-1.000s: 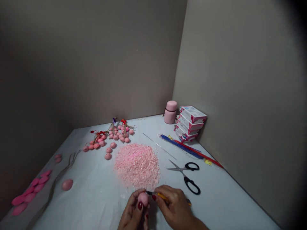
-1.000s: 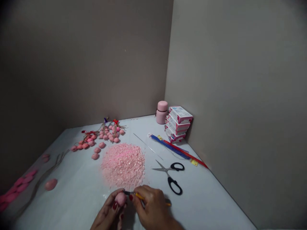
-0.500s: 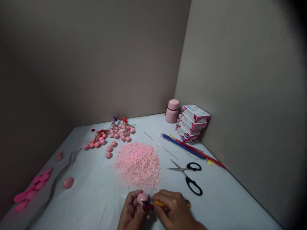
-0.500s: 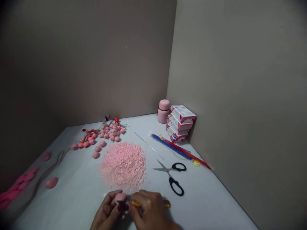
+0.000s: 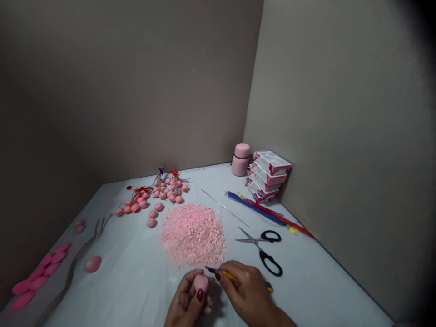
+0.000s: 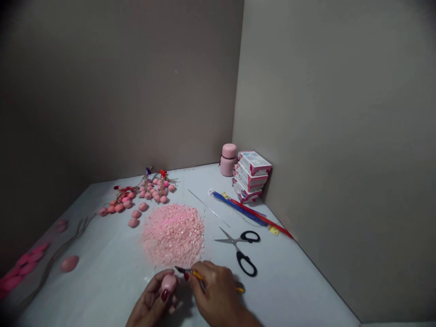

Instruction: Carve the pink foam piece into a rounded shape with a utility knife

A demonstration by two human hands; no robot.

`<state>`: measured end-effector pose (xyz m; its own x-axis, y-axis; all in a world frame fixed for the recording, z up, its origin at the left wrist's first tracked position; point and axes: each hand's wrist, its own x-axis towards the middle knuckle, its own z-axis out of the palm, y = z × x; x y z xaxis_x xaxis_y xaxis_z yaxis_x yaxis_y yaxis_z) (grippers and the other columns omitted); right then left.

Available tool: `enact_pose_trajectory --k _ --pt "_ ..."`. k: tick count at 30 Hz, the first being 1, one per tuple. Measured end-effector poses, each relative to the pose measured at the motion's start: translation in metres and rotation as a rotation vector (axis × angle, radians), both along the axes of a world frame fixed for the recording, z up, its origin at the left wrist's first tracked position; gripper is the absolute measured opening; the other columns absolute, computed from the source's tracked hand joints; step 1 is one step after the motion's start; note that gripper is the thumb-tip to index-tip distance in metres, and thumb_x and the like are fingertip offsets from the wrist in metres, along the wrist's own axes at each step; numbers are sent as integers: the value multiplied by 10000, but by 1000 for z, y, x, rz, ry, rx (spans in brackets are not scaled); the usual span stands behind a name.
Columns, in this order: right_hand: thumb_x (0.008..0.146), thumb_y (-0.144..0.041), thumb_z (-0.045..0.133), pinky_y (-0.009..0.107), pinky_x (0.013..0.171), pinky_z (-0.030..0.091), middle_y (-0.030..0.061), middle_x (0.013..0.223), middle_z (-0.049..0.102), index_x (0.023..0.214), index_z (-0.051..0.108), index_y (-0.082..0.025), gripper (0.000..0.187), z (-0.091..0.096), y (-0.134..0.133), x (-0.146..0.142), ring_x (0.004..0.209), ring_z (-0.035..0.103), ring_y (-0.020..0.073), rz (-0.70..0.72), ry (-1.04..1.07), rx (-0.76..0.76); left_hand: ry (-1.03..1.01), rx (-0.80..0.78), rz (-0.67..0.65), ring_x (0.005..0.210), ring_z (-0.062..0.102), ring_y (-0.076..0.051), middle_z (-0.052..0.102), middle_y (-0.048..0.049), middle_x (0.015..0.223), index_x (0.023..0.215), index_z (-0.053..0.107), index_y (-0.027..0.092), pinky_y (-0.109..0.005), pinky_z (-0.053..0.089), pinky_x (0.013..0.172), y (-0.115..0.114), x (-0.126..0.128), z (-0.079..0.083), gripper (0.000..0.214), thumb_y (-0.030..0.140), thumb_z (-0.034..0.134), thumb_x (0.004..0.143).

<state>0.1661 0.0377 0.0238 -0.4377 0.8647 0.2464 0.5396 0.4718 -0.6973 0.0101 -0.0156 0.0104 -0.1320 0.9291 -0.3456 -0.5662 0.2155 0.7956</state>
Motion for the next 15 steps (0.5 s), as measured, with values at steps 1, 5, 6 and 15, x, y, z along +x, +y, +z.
enact_pose_trajectory --k 1,5,6,15 --pt "942 -307 403 231 582 396 32 689 663 763 633 -201 310 0 -1 0 622 622 158 20 17 1 -16 -13 3 546 575 -90 693 13 652 859 751 217 -207 430 512 0 -1 0 372 406 859 557" --pt "935 -311 414 217 562 397 22 665 659 768 634 -203 297 -1 -5 -2 598 617 145 106 82 49 -78 -31 -5 585 612 -102 739 -6 682 902 781 233 -205 464 548 1 -2 0 378 380 861 563" --pt "937 -310 410 215 563 398 20 667 661 771 634 -204 299 -1 -5 -2 600 619 143 124 94 60 -99 -39 -7 624 643 -118 763 -19 710 905 783 238 -220 484 599 0 -2 0 380 378 862 561" --pt "972 -399 368 230 509 363 13 614 639 762 626 -197 389 -6 -4 -5 539 593 144 162 67 157 -72 -74 45 768 705 -204 797 -63 766 845 771 215 -313 488 798 3 -5 -13 389 418 866 526"
